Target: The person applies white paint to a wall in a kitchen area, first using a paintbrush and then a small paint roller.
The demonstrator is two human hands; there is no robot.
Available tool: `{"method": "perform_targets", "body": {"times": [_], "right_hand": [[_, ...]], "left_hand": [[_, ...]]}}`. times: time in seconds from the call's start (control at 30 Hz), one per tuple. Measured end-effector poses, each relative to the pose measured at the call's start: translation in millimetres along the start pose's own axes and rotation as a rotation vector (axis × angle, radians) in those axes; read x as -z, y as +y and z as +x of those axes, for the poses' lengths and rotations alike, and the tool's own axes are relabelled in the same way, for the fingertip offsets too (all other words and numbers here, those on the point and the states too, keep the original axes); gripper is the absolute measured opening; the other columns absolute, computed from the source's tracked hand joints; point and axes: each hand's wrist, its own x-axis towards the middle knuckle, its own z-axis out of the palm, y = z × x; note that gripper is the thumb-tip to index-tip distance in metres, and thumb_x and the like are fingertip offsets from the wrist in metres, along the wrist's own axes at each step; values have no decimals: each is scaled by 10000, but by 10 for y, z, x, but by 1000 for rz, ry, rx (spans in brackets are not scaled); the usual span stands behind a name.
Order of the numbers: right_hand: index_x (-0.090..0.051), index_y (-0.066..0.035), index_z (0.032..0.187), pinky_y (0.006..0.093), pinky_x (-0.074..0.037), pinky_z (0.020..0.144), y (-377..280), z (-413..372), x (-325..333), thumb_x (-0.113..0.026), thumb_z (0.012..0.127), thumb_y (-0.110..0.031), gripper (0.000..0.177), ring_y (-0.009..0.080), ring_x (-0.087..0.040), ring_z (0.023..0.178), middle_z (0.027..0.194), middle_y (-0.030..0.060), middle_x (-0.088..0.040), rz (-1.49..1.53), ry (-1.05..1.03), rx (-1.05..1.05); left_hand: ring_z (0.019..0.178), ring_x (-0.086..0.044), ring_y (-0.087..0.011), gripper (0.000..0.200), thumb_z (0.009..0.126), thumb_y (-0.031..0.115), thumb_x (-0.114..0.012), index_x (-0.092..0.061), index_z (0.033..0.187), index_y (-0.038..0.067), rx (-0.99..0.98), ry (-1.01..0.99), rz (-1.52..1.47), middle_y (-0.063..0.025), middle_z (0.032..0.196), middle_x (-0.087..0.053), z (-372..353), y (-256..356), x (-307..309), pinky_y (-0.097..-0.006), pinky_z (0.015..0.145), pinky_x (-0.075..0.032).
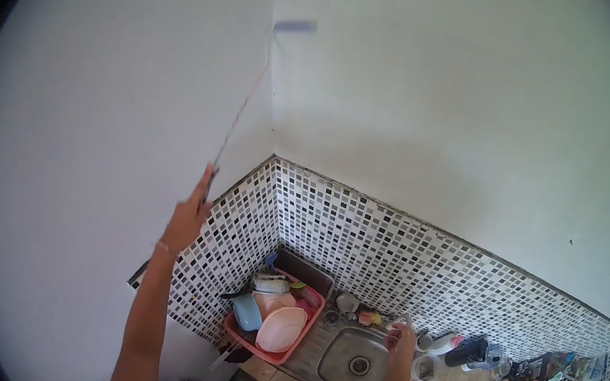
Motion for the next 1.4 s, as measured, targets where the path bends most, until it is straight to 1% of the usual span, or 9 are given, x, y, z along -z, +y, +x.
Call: {"method": "perform_targets", "body": {"times": [0.1, 0.2, 0.5, 0.67, 0.93, 1.13, 1.23, 1.3, 1.4], "right_hand": [[-640, -96, 916, 302, -412, 506, -42, -126, -294, -622, 883, -296, 203, 176, -574, 583, 710, 25, -586, 25, -78, -18], [-647, -89, 931, 292, -420, 478, -25, -172, -393, -632, 879, -278, 197, 182, -587, 563, 708, 47, -604, 34, -169, -22], [-643, -71, 950, 309, -435, 510, 310, -159, 279, -579, 900, -293, 237, 179, -579, 594, 719, 31, -591, -77, 19, -123], [-637, -79, 973, 302, -421, 493, 189, -206, 316, -579, 898, -286, 228, 178, -569, 589, 722, 27, -584, -47, 33, -80], [-644, -70, 906, 307, -425, 511, 60, -256, -644, -614, 888, -269, 202, 173, -554, 582, 696, 19, -575, -12, -180, -56], [-648, -67, 887, 314, -441, 530, 85, -803, -1128, -617, 893, -241, 176, 172, -597, 616, 729, 24, -615, -93, -371, -51], [-651, -68, 896, 313, -462, 542, 115, -1021, -1074, -605, 907, -230, 169, 169, -605, 628, 738, 31, -626, -126, -381, -61], [-652, -72, 908, 307, -474, 547, 226, -1035, -930, -594, 918, -232, 171, 165, -608, 626, 744, 35, -634, -164, -361, -74], [-652, -80, 930, 295, -482, 545, 419, -930, -490, -579, 933, -245, 180, 157, -613, 610, 749, 40, -644, -245, -337, -76]], "left_hand": [[660, -603, -466, 742, 995, 90, -503, -139, 1595, 330, -23, 34, -9, -281, 760, -623, 285, 230, 208, -386, 594, -269], [674, -611, -475, 742, 1000, 79, -496, -144, 1603, 328, -107, 70, -27, -277, 747, -622, 178, -30, 17, -579, 701, -446], [641, -608, -443, 783, 984, 99, -531, -141, 1602, 381, 79, -179, 127, -247, 686, -608, -1088, -913, -820, -552, 646, -442], [633, -600, -439, 745, 993, 125, -537, -184, 1589, 398, 20, -102, 91, -241, 678, -590, -870, -899, -487, -546, 645, -445], [700, -636, -440, 757, 993, 122, -548, -183, 1574, 442, -55, 5, 217, -256, 759, -649, -210, -156, 595, -549, 714, -485], [576, -587, -312, 764, 990, 125, -579, -179, 1599, 356, -145, 15, -6, -172, 806, -680, -237, 26, 680, -426, 643, -516], [560, -541, -156, 606, 1003, 171, -593, -356, 1561, 179, 87, 3, -479, -72, 770, -622, -460, -75, 472, -315, 522, -462], [518, -454, -52, 336, 1009, 225, -604, -569, 1282, 33, 309, -205, -793, 13, 671, -494, -601, -60, 429, -244, 416, -350], [408, -359, -53, 216, 997, 271, -629, -554, 948, 74, 283, -296, -945, 41, 576, -424, -863, -236, 144, -231, 369, -278]]}}
